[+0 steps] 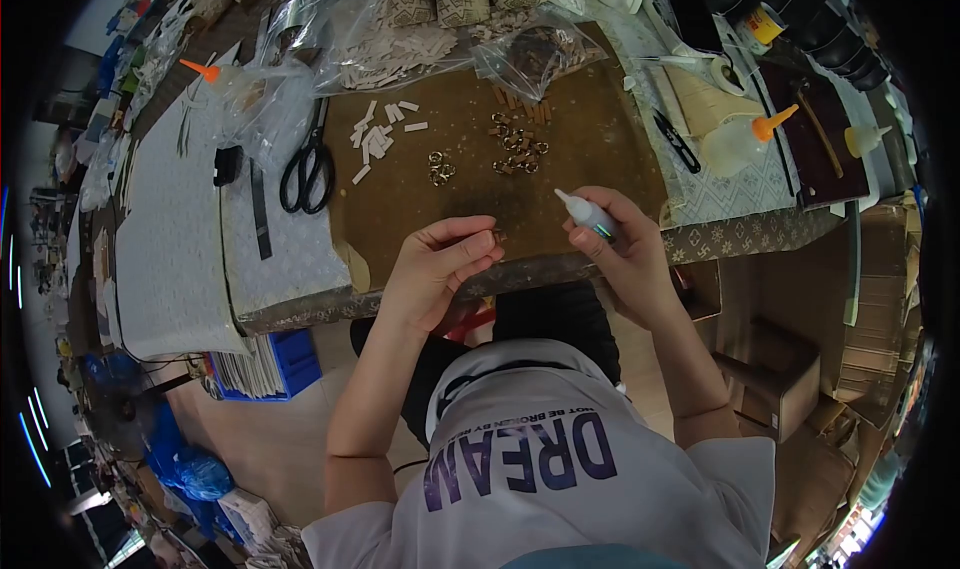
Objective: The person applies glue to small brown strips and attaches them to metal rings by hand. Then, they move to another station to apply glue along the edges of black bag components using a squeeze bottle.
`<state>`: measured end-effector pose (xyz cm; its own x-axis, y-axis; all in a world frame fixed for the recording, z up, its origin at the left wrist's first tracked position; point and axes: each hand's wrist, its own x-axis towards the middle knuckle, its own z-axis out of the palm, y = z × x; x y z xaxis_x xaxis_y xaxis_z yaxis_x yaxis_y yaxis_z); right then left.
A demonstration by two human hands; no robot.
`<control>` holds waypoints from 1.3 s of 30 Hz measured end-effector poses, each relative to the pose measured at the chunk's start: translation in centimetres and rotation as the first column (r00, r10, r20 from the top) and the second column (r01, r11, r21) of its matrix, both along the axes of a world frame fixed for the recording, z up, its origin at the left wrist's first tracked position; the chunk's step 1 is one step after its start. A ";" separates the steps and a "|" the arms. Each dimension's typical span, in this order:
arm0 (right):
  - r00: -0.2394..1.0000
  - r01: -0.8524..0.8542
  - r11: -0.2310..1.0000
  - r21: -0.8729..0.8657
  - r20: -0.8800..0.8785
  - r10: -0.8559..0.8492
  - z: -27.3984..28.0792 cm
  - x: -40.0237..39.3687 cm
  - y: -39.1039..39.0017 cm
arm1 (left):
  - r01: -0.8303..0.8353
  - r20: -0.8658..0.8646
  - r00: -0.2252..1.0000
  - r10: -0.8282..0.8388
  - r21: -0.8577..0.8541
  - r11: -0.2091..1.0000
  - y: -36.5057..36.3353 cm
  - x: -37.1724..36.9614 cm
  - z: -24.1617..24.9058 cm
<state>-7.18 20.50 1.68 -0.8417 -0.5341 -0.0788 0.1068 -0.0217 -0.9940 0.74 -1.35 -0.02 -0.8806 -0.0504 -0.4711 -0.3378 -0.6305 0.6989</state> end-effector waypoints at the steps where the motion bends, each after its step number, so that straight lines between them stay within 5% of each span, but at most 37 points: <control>1: 1.000 -0.014 1.000 0.002 -0.016 0.014 -0.1 0.0 0.0 | -0.001 0.011 1.000 0.001 0.003 1.000 0.0 0.0 0.0; 4: 0.939 0.028 0.973 0.229 -0.339 0.053 -0.6 0.2 -0.1 | -0.010 0.038 0.999 0.009 0.021 1.000 0.0 0.0 0.3; 10: 0.967 0.018 0.989 0.145 -0.253 0.019 -2.0 0.5 -0.3 | -0.018 0.044 0.999 0.016 0.041 0.999 0.2 -0.2 0.6; 39: 0.871 0.092 0.968 0.233 -0.490 0.035 -1.0 0.7 -0.8 | -0.005 0.022 1.000 0.006 -0.024 1.000 0.5 -0.5 1.0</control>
<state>-6.53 19.69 0.69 -0.8204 -0.5271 0.2217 -0.3888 0.2298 -0.8922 0.20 -0.89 0.97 -0.8699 -0.0667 -0.4888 -0.3496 -0.6157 0.7062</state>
